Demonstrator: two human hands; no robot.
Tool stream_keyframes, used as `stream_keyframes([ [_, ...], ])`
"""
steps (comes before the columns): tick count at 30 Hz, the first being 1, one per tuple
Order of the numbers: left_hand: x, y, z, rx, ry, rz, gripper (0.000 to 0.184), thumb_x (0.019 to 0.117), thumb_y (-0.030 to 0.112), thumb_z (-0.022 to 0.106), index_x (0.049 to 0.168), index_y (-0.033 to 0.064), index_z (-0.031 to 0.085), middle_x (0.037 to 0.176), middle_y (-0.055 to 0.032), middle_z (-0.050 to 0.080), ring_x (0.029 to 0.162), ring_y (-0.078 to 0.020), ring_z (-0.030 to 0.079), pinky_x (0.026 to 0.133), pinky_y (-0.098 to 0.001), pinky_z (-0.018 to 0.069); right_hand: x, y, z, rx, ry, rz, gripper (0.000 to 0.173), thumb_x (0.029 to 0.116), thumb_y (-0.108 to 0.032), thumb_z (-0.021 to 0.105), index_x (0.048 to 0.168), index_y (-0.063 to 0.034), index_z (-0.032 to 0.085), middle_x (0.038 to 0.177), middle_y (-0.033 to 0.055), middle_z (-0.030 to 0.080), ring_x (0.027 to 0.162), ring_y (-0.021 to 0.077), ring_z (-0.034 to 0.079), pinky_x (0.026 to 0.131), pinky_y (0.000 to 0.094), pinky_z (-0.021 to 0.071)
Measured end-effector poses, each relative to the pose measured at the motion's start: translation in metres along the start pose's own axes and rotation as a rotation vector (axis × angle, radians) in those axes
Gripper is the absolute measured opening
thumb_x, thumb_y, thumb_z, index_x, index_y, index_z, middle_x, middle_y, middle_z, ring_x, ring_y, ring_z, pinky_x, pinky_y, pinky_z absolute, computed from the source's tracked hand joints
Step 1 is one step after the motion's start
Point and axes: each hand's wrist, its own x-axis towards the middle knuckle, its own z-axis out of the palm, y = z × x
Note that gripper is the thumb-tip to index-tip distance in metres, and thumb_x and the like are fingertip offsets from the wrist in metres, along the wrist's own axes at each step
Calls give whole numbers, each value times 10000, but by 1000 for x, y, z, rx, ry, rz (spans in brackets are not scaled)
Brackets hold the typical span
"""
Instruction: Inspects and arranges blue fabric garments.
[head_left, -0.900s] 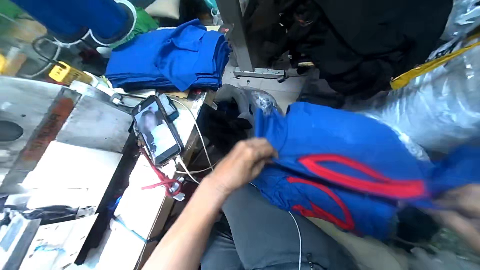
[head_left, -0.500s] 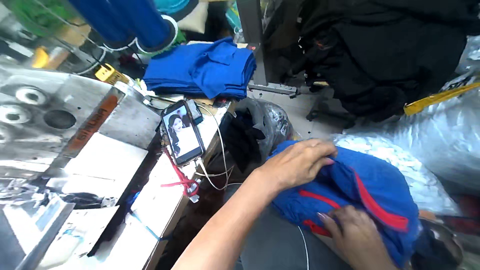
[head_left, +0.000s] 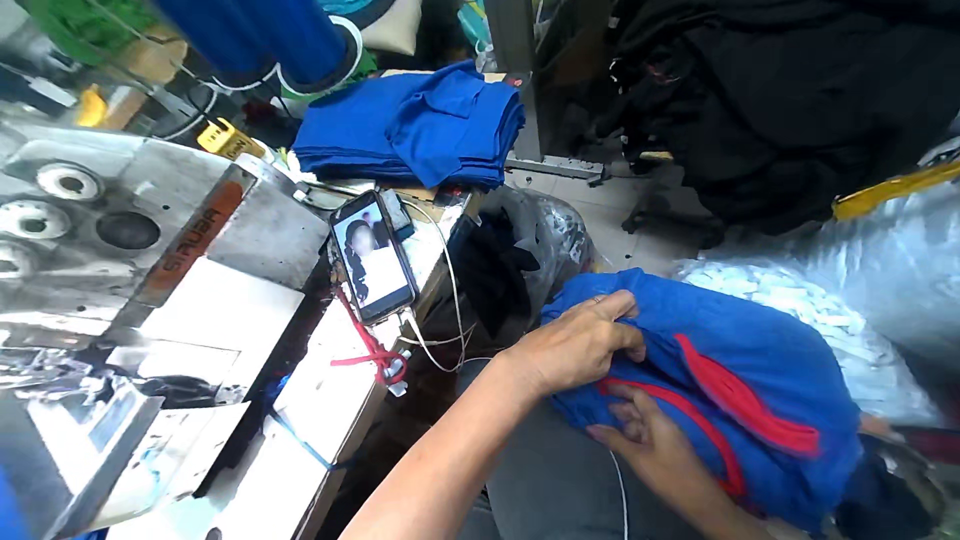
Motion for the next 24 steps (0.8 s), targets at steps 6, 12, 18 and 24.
stream_keyframes([
  [6, -18, 2, 2, 109, -162, -73, 196, 882, -74, 647, 887, 65, 784, 1098, -142, 652, 1089, -281, 613, 967, -415, 515, -15, 8, 13, -25, -22, -374, 363, 887, -151, 696, 1232, -39, 675, 1154, 120, 715, 971, 218, 680, 844, 392, 560],
  [12, -45, -15, 24, 138, -78, -50, 324, 883, -100, 551, 1030, 63, 789, 1110, -111, 675, 1057, -254, 620, 952, -382, 509, -21, 8, 12, 576, 75, 118, 286, 974, -183, 619, 1176, 12, 560, 989, 60, 702, 868, 126, 716, 767, 301, 613],
  [18, -35, 17, 13, 154, -97, -82, 297, 884, -104, 599, 1062, 43, 786, 1138, -111, 687, 1052, -262, 622, 948, -396, 508, -6, -6, -14, 669, -239, 377, 110, 996, -151, 647, 1014, -47, 677, 880, 25, 715, 778, 105, 695, 720, 276, 591],
  [24, -63, 4, 27, 99, -10, -40, 194, 884, 49, 622, 970, 83, 793, 1149, -51, 706, 1104, -217, 618, 950, -404, 493, -17, -5, -15, 596, -109, 120, 179, 962, -196, 669, 1089, -69, 683, 978, 18, 719, 928, 91, 685, 853, 257, 565],
])
